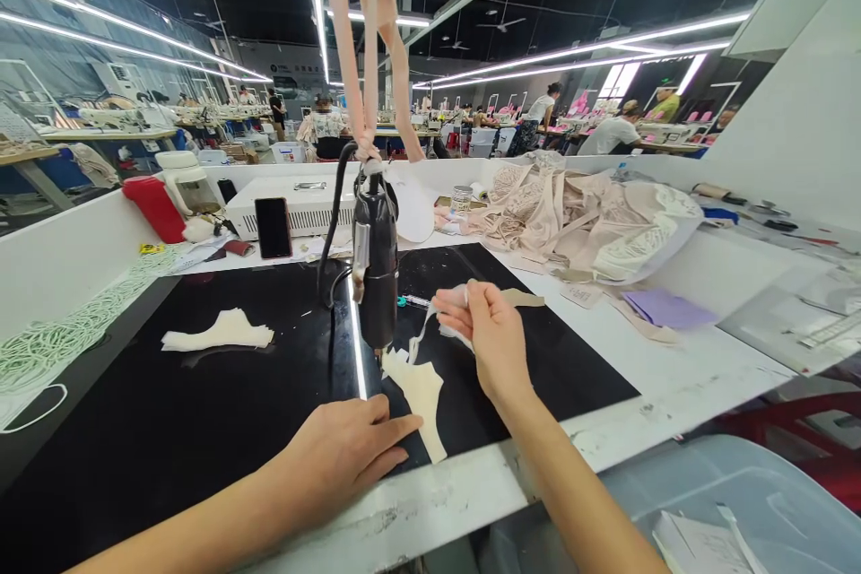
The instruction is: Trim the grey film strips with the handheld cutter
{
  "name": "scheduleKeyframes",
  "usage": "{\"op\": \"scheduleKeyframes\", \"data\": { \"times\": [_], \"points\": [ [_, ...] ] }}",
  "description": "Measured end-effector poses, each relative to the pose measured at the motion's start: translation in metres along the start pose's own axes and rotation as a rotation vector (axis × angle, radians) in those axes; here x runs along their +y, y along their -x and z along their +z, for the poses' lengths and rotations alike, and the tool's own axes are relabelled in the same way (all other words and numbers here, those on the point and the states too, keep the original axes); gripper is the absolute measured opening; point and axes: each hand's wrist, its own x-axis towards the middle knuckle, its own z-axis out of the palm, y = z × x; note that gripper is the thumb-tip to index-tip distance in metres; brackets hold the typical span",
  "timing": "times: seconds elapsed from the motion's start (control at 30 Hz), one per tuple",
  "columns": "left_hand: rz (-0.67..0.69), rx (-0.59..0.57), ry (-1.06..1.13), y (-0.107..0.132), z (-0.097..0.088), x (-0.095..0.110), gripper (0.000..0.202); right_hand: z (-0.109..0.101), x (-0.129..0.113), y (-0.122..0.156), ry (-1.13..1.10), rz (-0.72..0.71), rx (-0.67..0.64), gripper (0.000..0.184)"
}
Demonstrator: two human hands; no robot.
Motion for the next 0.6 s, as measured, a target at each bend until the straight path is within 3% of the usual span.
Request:
{"op": "scheduleKeyframes", "data": {
  "times": [0.17,0.37,0.5,0.6],
  "points": [
    [0.015,0.011,0.075,-0.003,0.003,-0.002,0.038,0.004,-0.023,0.002,-0.189,-0.177,0.011,0.054],
    [-0.022,0.009,0.271,0.001,0.000,-0.011,0.039,-0.003,-0.036,0.058,-0.189,-0.122,-0.250,0.054],
    [-0.153,0.053,0.826,0.011,-0.008,-0.024,0.040,0.000,-0.025,0.090,-0.180,-0.040,-0.392,0.057],
    [-0.273,0.087,1.219,0.019,-0.014,-0.029,0.057,0.006,-0.014,0.107,-0.187,0.093,-0.455,0.056]
  ]
}}
